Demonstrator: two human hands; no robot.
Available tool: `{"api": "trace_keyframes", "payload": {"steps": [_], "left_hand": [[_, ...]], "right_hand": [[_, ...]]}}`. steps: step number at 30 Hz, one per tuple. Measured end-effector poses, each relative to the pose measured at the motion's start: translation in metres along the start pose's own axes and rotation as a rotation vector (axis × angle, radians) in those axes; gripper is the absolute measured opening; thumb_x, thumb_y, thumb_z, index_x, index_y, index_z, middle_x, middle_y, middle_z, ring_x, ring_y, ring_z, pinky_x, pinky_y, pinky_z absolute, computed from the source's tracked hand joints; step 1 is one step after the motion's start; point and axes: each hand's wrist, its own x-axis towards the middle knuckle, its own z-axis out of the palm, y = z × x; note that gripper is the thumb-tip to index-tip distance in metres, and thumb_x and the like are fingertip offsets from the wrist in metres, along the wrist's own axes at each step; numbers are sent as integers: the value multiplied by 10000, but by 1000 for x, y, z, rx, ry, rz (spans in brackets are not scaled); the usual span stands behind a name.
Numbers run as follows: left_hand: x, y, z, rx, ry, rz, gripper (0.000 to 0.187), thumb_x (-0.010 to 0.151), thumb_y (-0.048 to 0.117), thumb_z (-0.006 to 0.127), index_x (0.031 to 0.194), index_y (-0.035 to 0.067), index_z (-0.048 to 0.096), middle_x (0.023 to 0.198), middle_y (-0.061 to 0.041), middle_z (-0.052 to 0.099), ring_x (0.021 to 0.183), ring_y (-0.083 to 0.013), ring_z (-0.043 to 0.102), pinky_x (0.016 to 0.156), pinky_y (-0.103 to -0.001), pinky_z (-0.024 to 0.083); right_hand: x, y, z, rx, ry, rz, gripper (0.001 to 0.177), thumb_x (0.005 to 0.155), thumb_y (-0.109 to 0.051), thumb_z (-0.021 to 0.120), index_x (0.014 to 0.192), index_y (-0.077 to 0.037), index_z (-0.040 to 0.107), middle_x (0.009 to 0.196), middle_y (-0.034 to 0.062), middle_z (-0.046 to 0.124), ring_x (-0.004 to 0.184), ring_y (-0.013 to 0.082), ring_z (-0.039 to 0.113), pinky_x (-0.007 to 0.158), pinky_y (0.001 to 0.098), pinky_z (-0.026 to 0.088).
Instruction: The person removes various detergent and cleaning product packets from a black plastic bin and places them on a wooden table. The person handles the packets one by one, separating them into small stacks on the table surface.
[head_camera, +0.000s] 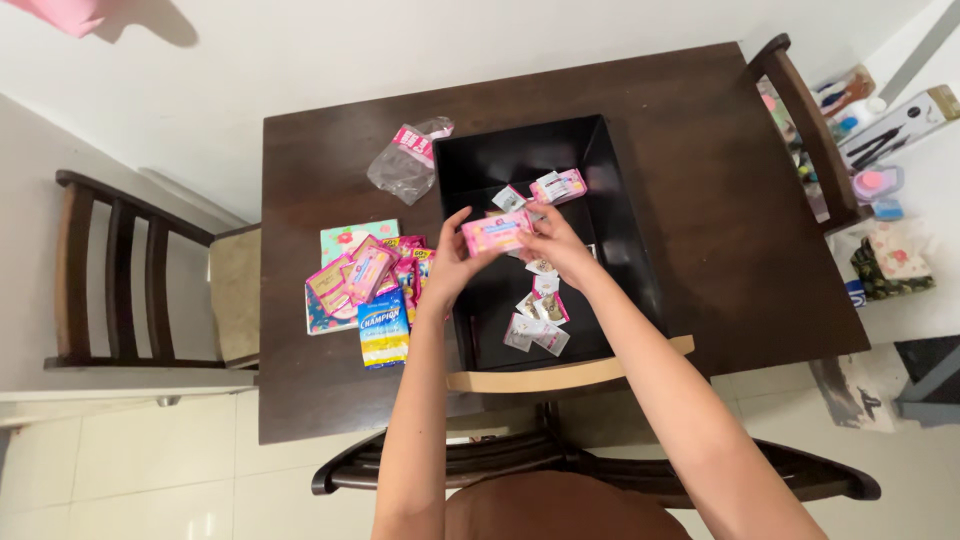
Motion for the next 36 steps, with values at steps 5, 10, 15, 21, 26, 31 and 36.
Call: {"api": "trace_keyframes", "payload": {"steps": [5, 10, 15, 21, 26, 31, 36], "left_hand": [[5, -28, -39, -27, 212, 73, 445, 944, 83, 802, 1328, -6, 597, 1178, -129, 714, 1022, -169, 685, 875, -298, 573], [-1, -36, -109, -141, 539, 66, 492, 919, 172, 787, 1313, 58, 516, 1078, -80, 655, 896, -125, 646, 733, -272, 554], [-17, -59, -178, -196, 926, 174, 491, 935, 145, 785, 1322, 53, 498, 1133, -117, 634, 919, -156, 658, 745, -282, 552], [-50, -99, -215, -179, 1067, 182, 531, 906, 48, 665, 1363, 82, 399, 1247, -116, 588, 1059, -197, 685, 833, -290, 623], [-58, -115, -217, 88, 1183, -64, 457, 930, 120, 683, 1335, 51, 482, 1327, -204, 622, 1077, -296, 690, 830, -393, 554], [-59, -123, -214, 627, 1259, -236, 519, 822, 136, 762, 1299, 39, 582, 1325, -291, 525, 1169, -420, 578, 1046, -493, 483], [-53, -121, -208, 805, 1239, -277, 462, 858, 160, 722, 1302, 91, 616, 1380, -199, 527, 1246, -462, 470, 962, -565, 437]], "right_hand": [[5, -17, 38, 14, -136, -130, 477, 954, -79, 689, 1395, -22, 516, 1162, 121, 676, 918, 198, 705, 773, 325, 586], [7, -21, 56, -63, -176, -151, 380, 987, -84, 652, 1354, -20, 575, 1124, 130, 690, 951, 195, 709, 820, 320, 590], [10, -5, 50, -84, -154, -87, 338, 978, -84, 642, 1308, -16, 606, 1105, 128, 706, 925, 198, 712, 832, 327, 600], [16, 21, 35, -135, -116, -24, 294, 978, -85, 637, 1265, -23, 624, 1091, 130, 706, 907, 195, 716, 829, 320, 607], [19, 31, 25, -171, -92, 0, 287, 976, -90, 632, 1257, -33, 630, 1083, 125, 719, 901, 191, 721, 819, 310, 605], [21, 33, 22, -201, -83, -6, 283, 979, -98, 631, 1257, -44, 642, 1077, 117, 726, 891, 178, 715, 807, 306, 602], [17, 26, 21, -250, -61, -5, 268, 978, -131, 654, 1236, -62, 663, 1056, 93, 727, 864, 152, 699, 782, 296, 594]]}}
